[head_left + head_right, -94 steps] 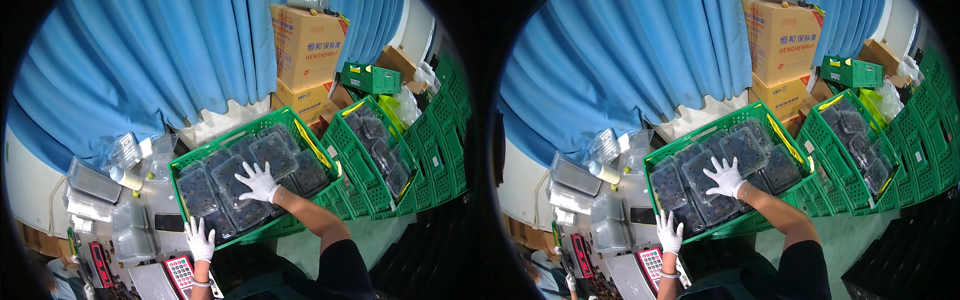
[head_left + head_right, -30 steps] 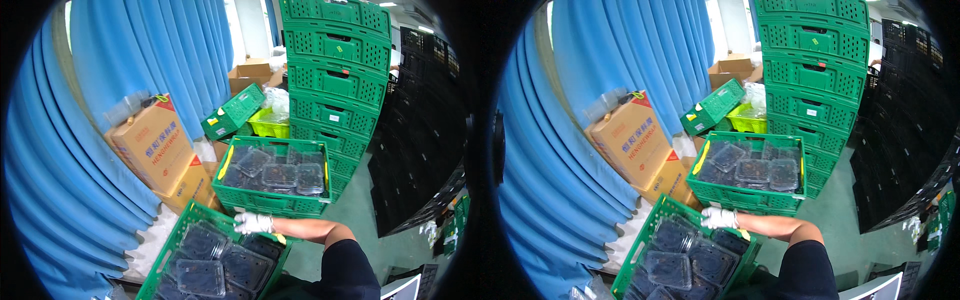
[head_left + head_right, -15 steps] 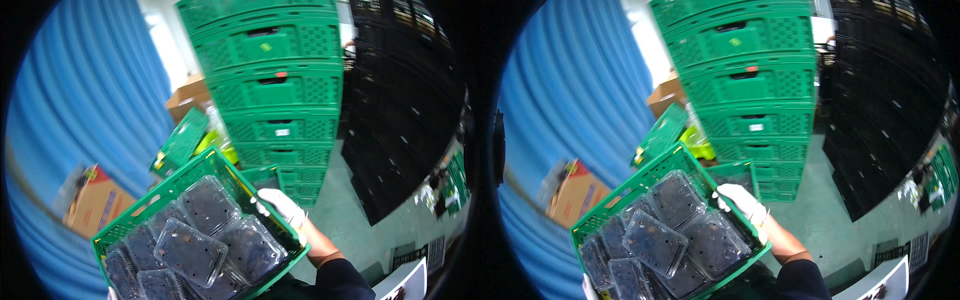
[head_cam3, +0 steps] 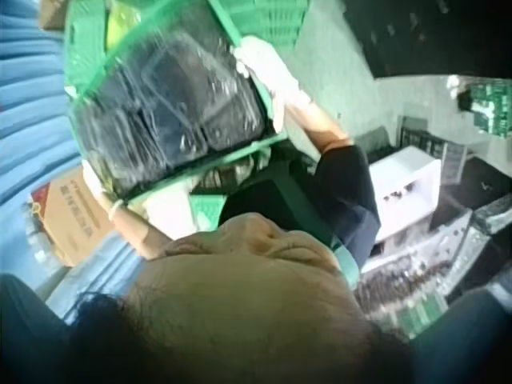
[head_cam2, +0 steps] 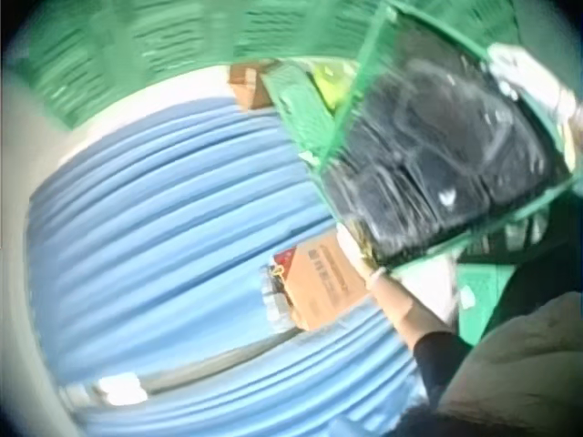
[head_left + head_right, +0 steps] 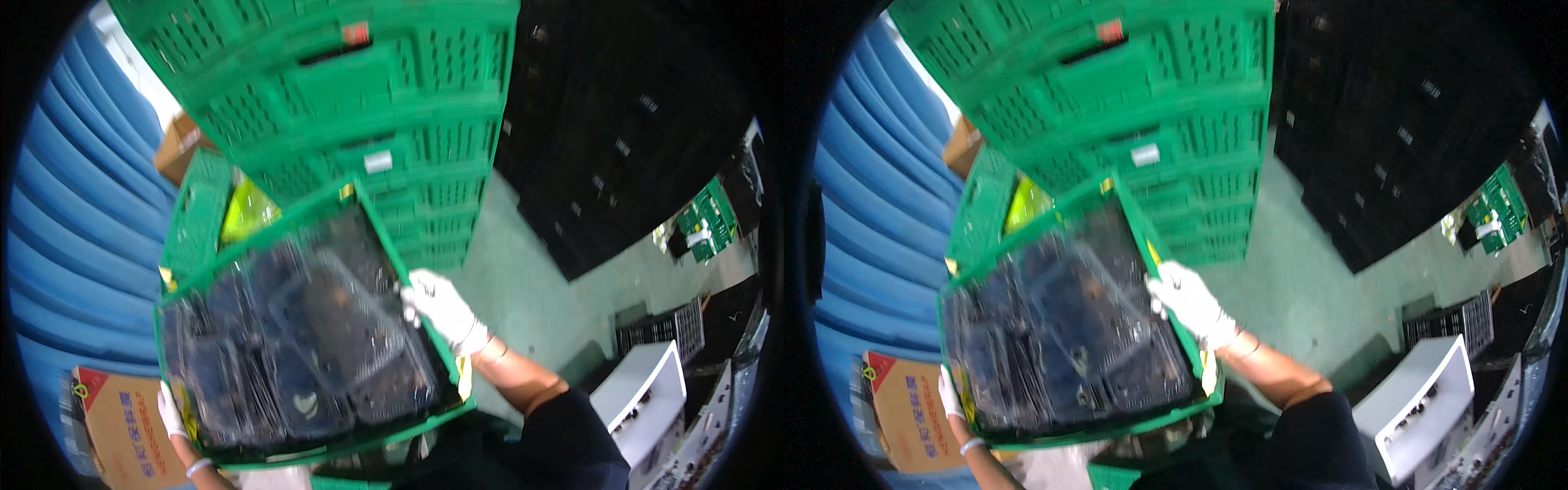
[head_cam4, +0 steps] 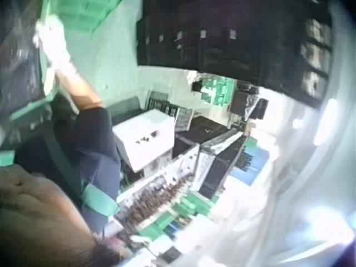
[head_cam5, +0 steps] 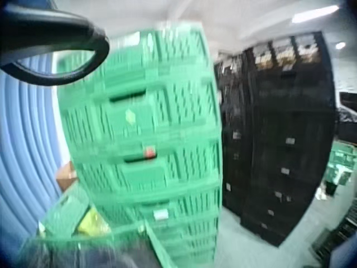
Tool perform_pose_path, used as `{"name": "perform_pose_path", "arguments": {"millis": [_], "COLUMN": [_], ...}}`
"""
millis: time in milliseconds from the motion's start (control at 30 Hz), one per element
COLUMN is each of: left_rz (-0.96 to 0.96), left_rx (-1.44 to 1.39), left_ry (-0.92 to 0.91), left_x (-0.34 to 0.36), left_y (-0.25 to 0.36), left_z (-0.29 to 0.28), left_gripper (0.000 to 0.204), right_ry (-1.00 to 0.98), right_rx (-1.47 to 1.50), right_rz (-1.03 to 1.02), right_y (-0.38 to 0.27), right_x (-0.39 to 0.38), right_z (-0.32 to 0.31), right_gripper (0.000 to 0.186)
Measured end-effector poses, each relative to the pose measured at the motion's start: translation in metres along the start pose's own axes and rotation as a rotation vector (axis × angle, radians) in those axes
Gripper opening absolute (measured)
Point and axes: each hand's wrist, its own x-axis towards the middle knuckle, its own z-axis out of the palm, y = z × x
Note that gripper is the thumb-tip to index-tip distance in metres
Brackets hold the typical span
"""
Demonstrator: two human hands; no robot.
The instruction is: The person stacks plastic containers of food into a green crate, moves the crate, and then sorts dark food items on a metal table, weighing them on a digital scale and placing them into containers.
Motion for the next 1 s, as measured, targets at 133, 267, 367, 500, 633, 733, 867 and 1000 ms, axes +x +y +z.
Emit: {"name": "perform_pose_path", "arguments": {"millis": [133, 267, 367, 500, 633, 733, 867, 1000], "left_rz": [0.176, 0.44, 0.487, 0.608, 0.698, 0.68, 0.628, 0.609], "left_rx": [0.04, 0.308, 0.442, 0.425, 0.148, 0.131, 0.024, 0.234], "left_ry": [0.039, 0.099, 0.349, 0.722, 0.707, 0.661, 0.552, 0.611], "left_x": [-0.034, -0.121, -0.202, -0.226, -0.209, -0.199, -0.203, -0.213], "left_y": [0.013, 0.03, 0.033, 0.011, 0.039, 0.041, 0.027, 0.0], "left_z": [0.004, -0.006, 0.017, 0.081, 0.137, 0.138, 0.14, 0.124], "left_gripper": [0.055, 0.044, 0.045, 0.053, 0.057, 0.053, 0.036, 0.033], "right_ry": [-0.017, -0.048, -0.073, -0.119, -0.121, -0.006, 0.117, 0.098], "right_rx": [0.03, -0.001, -0.053, -0.147, -0.053, -0.184, -0.659, -0.587], "right_rz": [0.007, -0.051, -0.106, -0.171, -0.118, -0.288, -0.758, -0.709], "right_y": [0.002, 0.017, 0.018, 0.018, 0.017, 0.036, 0.045, 0.059], "right_x": [-0.001, 0.006, 0.01, 0.017, 0.017, 0.02, 0.029, 0.03], "right_z": [-0.009, -0.008, -0.006, -0.011, -0.007, -0.006, -0.024, 0.004], "right_gripper": [0.021, 0.028, 0.029, 0.023, 0.022, 0.022, 0.024, 0.025]}}
